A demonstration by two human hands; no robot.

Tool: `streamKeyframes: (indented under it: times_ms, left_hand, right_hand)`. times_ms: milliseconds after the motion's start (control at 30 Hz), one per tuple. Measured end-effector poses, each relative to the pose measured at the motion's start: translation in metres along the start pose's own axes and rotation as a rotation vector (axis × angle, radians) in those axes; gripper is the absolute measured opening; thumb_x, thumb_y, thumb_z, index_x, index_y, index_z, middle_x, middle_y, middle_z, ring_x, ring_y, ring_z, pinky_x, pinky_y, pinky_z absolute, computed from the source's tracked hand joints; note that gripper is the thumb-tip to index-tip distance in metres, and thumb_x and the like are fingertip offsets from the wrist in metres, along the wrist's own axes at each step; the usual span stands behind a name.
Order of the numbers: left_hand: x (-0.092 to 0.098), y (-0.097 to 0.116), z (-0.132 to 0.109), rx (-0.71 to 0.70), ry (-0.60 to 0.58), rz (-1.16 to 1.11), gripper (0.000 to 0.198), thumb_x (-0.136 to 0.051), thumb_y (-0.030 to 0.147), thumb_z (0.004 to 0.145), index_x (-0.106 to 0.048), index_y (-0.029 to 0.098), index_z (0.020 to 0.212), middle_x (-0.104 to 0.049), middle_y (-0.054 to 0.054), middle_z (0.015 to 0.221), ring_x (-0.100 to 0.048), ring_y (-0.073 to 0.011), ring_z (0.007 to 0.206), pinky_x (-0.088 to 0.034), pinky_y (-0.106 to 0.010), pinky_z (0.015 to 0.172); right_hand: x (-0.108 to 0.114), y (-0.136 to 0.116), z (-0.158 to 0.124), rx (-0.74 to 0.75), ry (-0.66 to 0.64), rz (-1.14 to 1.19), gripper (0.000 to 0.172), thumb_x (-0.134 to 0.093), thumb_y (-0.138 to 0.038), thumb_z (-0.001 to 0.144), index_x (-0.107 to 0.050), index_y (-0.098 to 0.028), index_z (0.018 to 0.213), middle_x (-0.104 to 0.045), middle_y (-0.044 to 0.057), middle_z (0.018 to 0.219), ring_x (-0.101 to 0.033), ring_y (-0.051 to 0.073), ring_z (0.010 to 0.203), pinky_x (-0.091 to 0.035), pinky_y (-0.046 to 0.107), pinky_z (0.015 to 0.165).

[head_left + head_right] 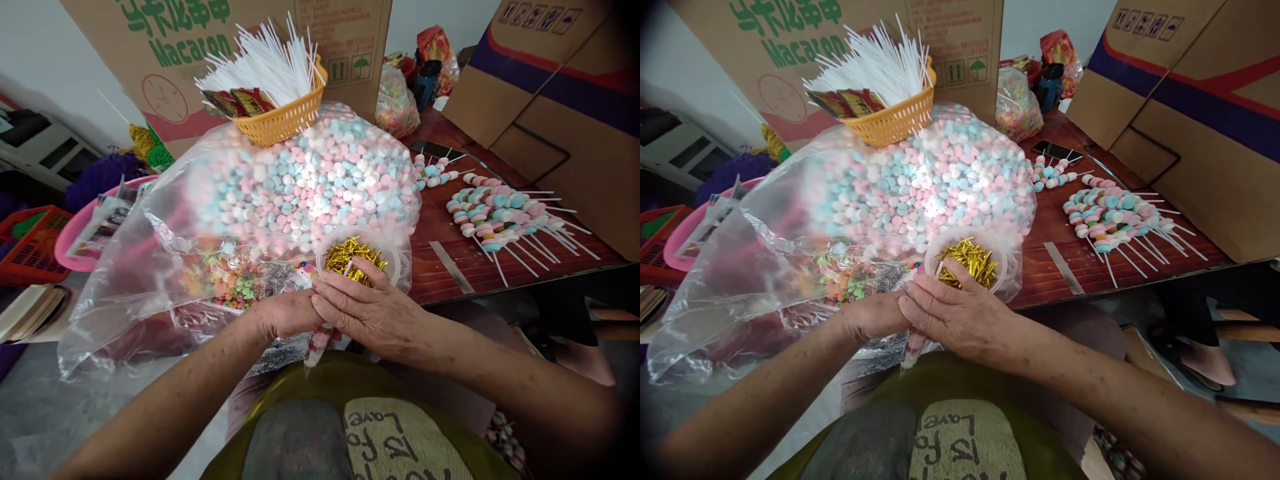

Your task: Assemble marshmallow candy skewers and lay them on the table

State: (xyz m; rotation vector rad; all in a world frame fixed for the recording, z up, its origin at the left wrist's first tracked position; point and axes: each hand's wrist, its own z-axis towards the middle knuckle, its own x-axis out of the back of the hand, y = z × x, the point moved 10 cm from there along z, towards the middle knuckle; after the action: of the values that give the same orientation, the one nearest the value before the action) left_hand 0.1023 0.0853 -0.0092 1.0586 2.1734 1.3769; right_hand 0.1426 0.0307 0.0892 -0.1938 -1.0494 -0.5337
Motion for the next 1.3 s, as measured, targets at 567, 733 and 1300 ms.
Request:
streamKeyframes:
  times_ms: [567,733,1300]
  left_hand:
    - [-0.039,0.052,-0.070,-1.063,0.614,1.354,0.017,-0.051,0.014,0.084,-0.061,0.012,0.097,-0.069,-0.007,0.084,-0.059,-0.0171,0.063,-0.042,-0.030,0.056]
    - [0.029,0.023,-0.059,-0.660,0.716,0.629,0.015,-0.053,0.017,0.086,-0.067,0.016,0.086,-0.068,-0.005,0.078,-0.059,-0.0137,0.067,-0.044,-0.024,0.059]
    - [0.059,-0.027,-0.014,-0.080,0.550,-0.600,0.034,-0.078,0.042,0.058,-0.069,0.012,0.071,-0.060,0.000,0.052,-0.046,-0.0056,0.038,-0.025,-0.015,0.031]
  right_hand:
    - [-0.099,0.000,-0.067,-1.174,-0.620,1.815,0.026,-0.045,-0.042,0.077,-0.041,-0.021,0.062,-0.029,-0.009,0.037,-0.028,0.008,0.032,-0.031,0.022,0.037]
    - [-0.097,0.089,-0.053,-1.010,-0.513,0.989,0.029,-0.042,-0.040,0.085,-0.055,-0.017,0.074,-0.059,0.003,0.067,-0.053,0.013,0.059,-0.041,0.024,0.054]
    - [-0.106,0.158,-0.063,-1.169,-0.112,0.820,0.019,-0.051,-0.038,0.077,-0.049,-0.020,0.072,-0.042,-0.008,0.042,-0.038,0.009,0.036,-0.027,0.022,0.040]
